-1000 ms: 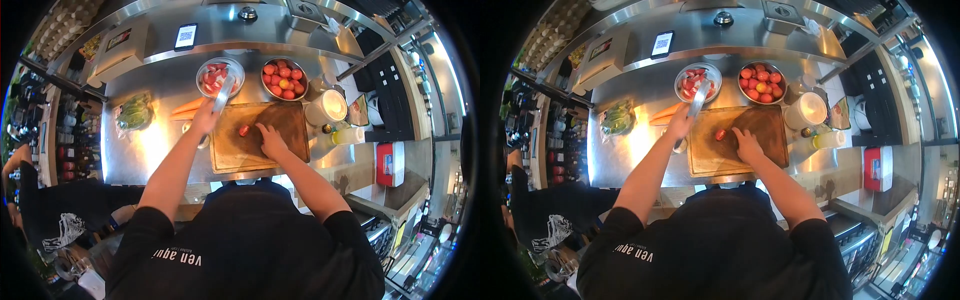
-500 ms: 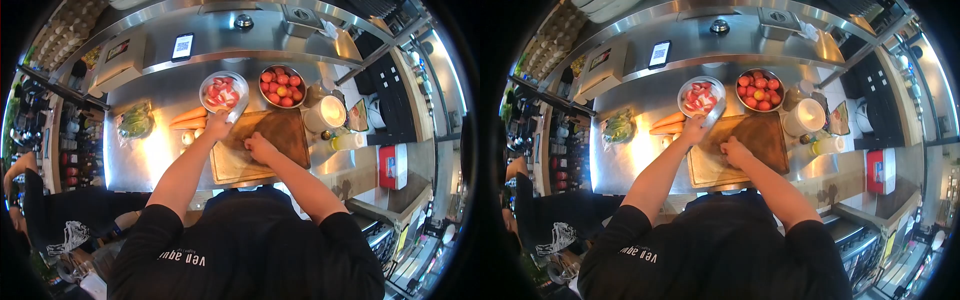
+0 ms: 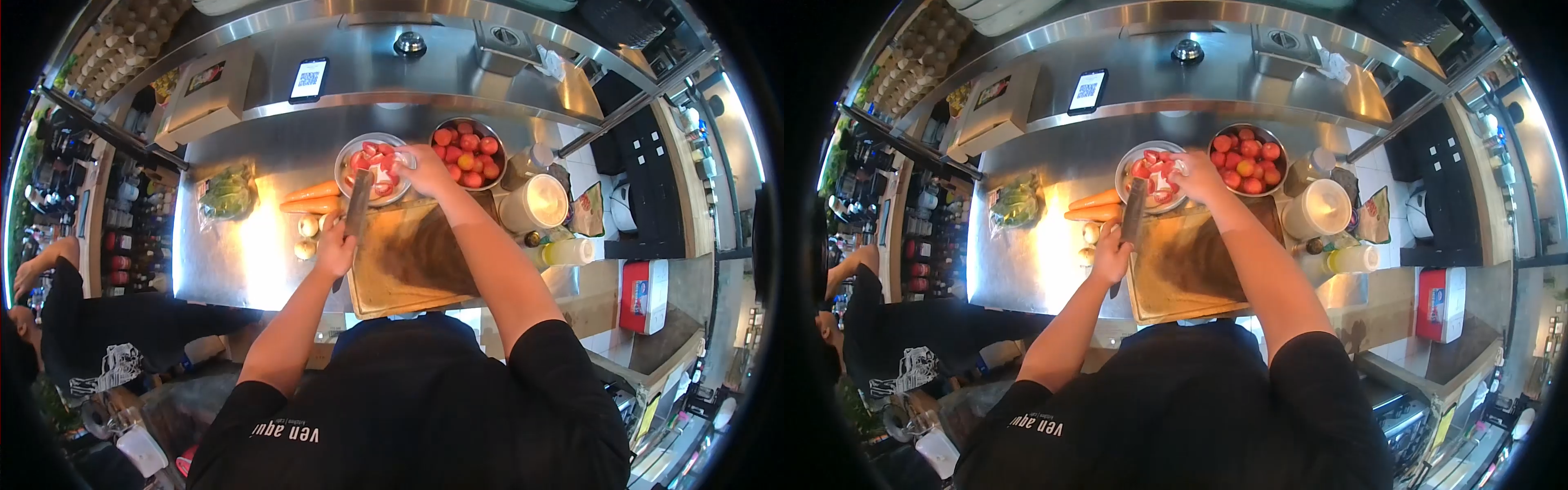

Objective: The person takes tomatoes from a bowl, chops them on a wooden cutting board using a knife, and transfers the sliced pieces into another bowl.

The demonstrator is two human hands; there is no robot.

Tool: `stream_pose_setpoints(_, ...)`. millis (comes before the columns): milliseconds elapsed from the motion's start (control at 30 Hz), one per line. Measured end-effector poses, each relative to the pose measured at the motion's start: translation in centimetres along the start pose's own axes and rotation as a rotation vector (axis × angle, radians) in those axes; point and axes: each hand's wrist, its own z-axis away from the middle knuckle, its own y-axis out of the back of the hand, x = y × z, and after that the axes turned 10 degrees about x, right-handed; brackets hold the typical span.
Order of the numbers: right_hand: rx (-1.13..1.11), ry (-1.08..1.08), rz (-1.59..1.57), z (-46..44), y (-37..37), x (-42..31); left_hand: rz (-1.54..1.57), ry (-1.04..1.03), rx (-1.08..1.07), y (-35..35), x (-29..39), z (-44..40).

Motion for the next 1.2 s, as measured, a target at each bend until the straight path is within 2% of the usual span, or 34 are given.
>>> stream_pose_setpoints(33, -0.029, -0.045, 0.089, 1.3, 0.7, 1.1, -0.006, 0.01, -0.007, 1.1, 0.1, 1.2)
stream_pose_setpoints(100, -0.125, -0.143, 0.081, 5.1, 3.3, 4.8, 0.16, 0.33, -0.205, 2.6, 0.3, 3.9)
stream_pose_setpoints(133, -0.215, -0.235, 0.076, 7.6, 4.1, 5.7, 0.158, 0.355, -0.219, 2.4, -0.2, 5.4)
stream_pose_setpoints(200, -0.411, -0.078, 0.534, 10.6, 7.9, 2.0, 0.505, 0.428, -0.169, 1.3, -1.8, 9.1)
stream_pose_setpoints(233, -0.516, -0.094, 0.559, 12.2, 7.6, 4.6, 0.427, 0.449, -0.237, 1.0, -3.0, 10.5)
stream_pose_setpoints(267, -0.533, -0.105, 0.549, 13.3, 7.7, 4.0, 0.421, 0.47, -0.243, 0.8, -2.9, 11.3)
stream_pose_setpoints(333, -0.54, -0.232, 0.7, 14.3, 9.1, 2.0, 0.15, 0.117, -0.1, -0.1, -1.1, 12.5)
stream_pose_setpoints(367, -0.558, -0.261, 0.684, 14.6, 8.9, 2.7, 0.195, 0.232, -0.157, 0.0, -0.1, 12.2)
stream_pose_setpoints(400, -0.565, -0.27, 0.684, 15.0, 9.0, 2.3, 0.196, 0.239, -0.166, -0.1, 0.0, 12.0)
stream_pose_setpoints(467, -0.551, -0.314, 0.701, 15.6, 8.8, 1.2, 0.097, 0.201, -0.226, -0.2, -0.3, 10.9)
stream_pose_setpoints(567, -0.546, -0.4, 0.733, 17.2, 8.7, 0.5, 0.07, 0.205, -0.192, -0.7, -2.0, 10.4)
stream_pose_setpoints(633, -0.545, -0.416, 0.749, 18.0, 8.7, 0.1, 0.064, 0.222, -0.182, -0.8, -2.2, 9.9)
stream_pose_setpoints(700, -0.561, -0.431, 0.763, 18.0, 8.7, 0.0, 0.026, 0.181, -0.283, -0.6, -2.2, 9.6)
stream_pose_setpoints(767, -0.566, -0.424, 0.754, 18.2, 8.6, -0.1, -0.006, 0.192, -0.255, -0.6, -1.6, 10.5)
stream_pose_setpoints(933, -0.536, -0.393, 0.777, 16.7, 9.5, -1.0, -0.042, 0.124, -0.197, -0.5, -0.3, 10.5)
stream_pose_setpoints(1000, -0.473, -0.476, 0.593, 15.5, 9.3, 0.5, -0.044, 0.155, -0.212, -0.3, 0.1, 10.4)
stream_pose_setpoints(1033, -0.282, -0.446, 0.558, 14.9, 9.0, 1.2, -0.025, 0.137, -0.205, -0.5, -0.5, 10.5)
stream_pose_setpoints(1067, -0.269, -0.437, 0.556, 13.7, 9.3, 1.0, -0.026, 0.125, -0.195, -0.6, -0.3, 9.6)
stream_pose_setpoints(1133, 0.006, -0.231, 0.598, 11.7, 10.1, 0.5, -0.201, -0.075, -0.283, -0.7, -0.1, 7.9)
stream_pose_setpoints(1167, 0.016, -0.21, 0.597, 11.2, 9.7, 1.9, 0.043, 0.051, -0.218, -1.1, 1.9, 6.5)
stream_pose_setpoints(1200, 0.023, -0.204, 0.594, 10.9, 9.6, 2.5, 0.041, 0.044, -0.212, -2.0, 2.5, 4.9)
